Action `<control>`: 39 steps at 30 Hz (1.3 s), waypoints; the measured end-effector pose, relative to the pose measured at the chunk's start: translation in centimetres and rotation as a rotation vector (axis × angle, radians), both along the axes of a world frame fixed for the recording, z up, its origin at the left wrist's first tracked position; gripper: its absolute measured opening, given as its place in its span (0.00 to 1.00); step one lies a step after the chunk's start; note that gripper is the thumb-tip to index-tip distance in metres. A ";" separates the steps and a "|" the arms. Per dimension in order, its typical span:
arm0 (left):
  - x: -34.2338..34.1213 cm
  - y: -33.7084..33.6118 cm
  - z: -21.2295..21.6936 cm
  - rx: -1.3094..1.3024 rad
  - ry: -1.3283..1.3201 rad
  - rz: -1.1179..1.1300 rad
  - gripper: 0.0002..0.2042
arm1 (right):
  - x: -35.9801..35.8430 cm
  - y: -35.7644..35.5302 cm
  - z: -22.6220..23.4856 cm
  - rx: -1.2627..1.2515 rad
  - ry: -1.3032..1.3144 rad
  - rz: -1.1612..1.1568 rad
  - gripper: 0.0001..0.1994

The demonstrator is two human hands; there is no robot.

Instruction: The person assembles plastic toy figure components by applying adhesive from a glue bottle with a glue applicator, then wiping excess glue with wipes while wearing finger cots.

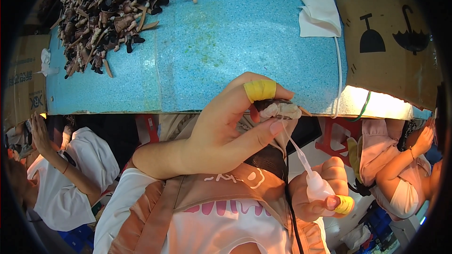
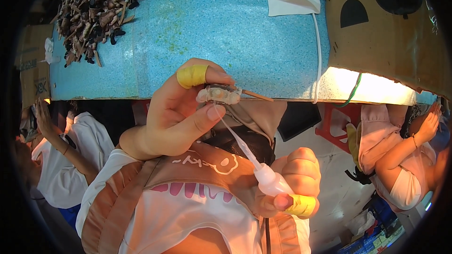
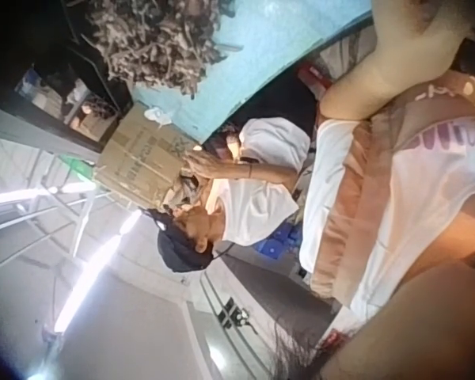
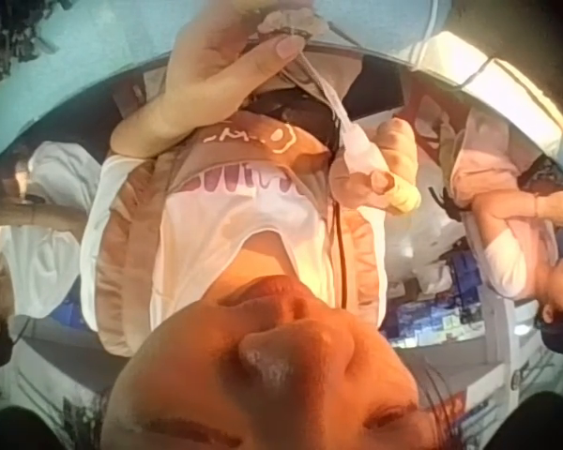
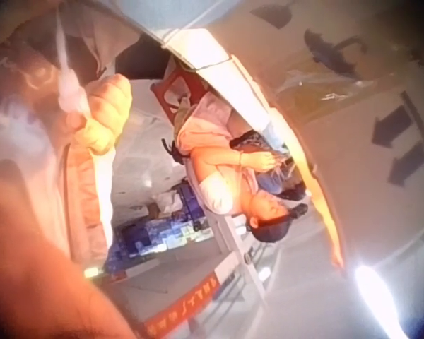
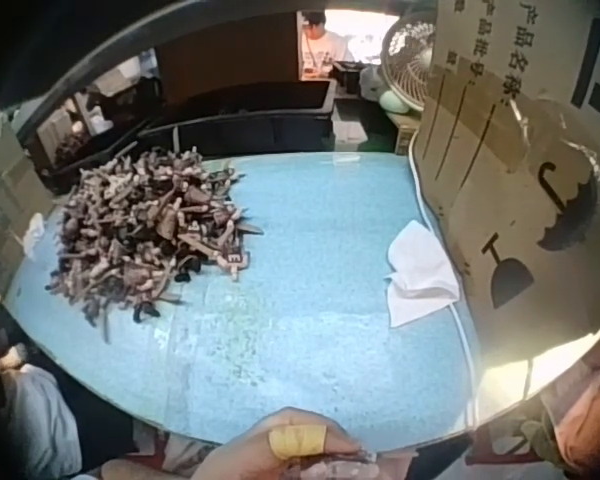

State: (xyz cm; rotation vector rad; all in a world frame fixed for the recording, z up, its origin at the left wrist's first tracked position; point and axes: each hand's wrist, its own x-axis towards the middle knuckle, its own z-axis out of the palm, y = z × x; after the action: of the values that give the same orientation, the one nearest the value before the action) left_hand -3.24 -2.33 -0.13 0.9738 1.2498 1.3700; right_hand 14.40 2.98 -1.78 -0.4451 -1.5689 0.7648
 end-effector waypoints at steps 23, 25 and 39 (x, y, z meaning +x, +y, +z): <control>0.5 0.6 -0.8 0.138 -0.177 0.174 0.15 | -0.4 3.7 -0.2 -0.570 -0.091 0.154 0.19; 0.3 0.2 -0.9 0.141 -0.219 0.227 0.16 | -1.3 5.4 -0.1 -0.602 -0.160 0.273 0.17; 0.9 0.7 -0.6 0.167 -0.285 0.217 0.17 | -0.3 9.1 0.2 0.272 -0.201 -0.360 0.13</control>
State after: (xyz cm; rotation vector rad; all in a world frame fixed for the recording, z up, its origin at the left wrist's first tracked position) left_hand -2.31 -1.62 -0.78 0.7367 1.0599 1.7388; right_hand 14.07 12.10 -1.55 -0.5955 -1.6884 0.2323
